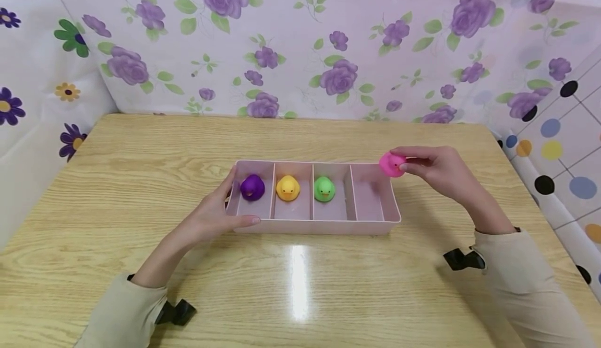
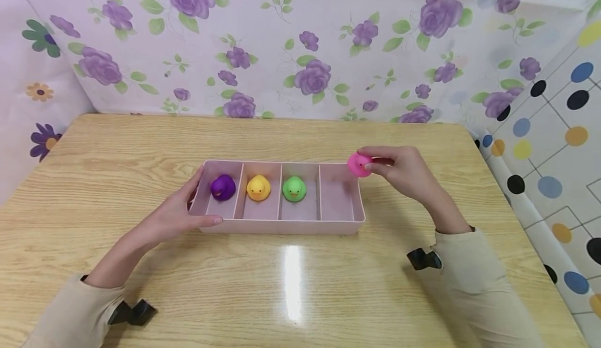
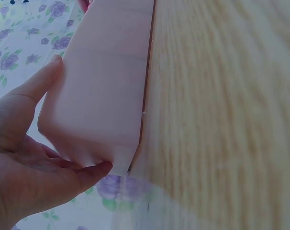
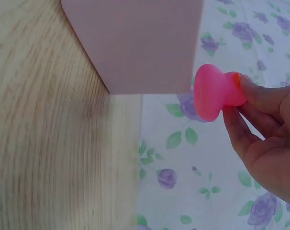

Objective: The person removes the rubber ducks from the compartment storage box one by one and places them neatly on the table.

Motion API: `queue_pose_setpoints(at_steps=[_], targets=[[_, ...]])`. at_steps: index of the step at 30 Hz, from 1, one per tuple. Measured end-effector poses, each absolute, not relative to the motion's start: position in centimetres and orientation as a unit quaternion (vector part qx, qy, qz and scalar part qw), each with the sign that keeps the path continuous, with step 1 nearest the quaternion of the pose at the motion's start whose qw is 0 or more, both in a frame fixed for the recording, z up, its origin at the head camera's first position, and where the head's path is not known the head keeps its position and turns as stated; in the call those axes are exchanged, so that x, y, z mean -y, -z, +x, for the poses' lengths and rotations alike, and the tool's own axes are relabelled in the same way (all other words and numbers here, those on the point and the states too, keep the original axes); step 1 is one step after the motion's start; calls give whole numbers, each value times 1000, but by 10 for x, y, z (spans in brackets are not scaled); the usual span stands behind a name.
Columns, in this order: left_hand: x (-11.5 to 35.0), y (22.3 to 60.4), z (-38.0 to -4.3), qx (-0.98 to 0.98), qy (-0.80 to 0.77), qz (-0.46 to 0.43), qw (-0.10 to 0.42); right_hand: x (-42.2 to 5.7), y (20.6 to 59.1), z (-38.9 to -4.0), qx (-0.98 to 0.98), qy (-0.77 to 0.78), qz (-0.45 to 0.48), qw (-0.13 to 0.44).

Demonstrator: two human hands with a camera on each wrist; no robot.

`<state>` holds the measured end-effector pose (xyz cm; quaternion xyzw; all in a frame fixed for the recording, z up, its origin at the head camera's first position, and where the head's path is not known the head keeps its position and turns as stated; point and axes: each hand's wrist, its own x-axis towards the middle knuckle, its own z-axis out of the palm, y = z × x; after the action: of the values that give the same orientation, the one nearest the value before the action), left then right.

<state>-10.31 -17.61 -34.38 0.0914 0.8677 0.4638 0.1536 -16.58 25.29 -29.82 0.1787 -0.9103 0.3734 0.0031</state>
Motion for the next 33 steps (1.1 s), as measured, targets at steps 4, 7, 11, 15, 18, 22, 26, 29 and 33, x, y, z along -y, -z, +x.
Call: queue_pose_setpoints(at_steps=[4,7,11,15,18,22,26,29,33], targets=[[175,344,-104,-869,-462,90,154,-261,297,-169,918,-362,162,-4],[175,345,-104,-869,-461,89,155,-265,296,-172,922,-356,152,-14],[175,344,-103,-869,-461,88,154,-270,297,-176,925,-354,135,-29],[175,344,-103,-871,-459,89,152,-275,300,-179,924,-358,128,-32],[175,344,-103,-872,-457,88,151,-277,304,-182,921,-368,124,-37],[175,345,-104,-873,-456,88,150,-278,310,-184,919,-375,111,-48],[175,344,-103,-872,-457,88,150,-280,316,-186,921,-372,105,-55],[175,344,-103,-873,-456,87,150,-281,321,-188,920,-372,107,-61],[175,345,-103,-873,-455,89,149,-281,331,-191,919,-372,110,-68]])
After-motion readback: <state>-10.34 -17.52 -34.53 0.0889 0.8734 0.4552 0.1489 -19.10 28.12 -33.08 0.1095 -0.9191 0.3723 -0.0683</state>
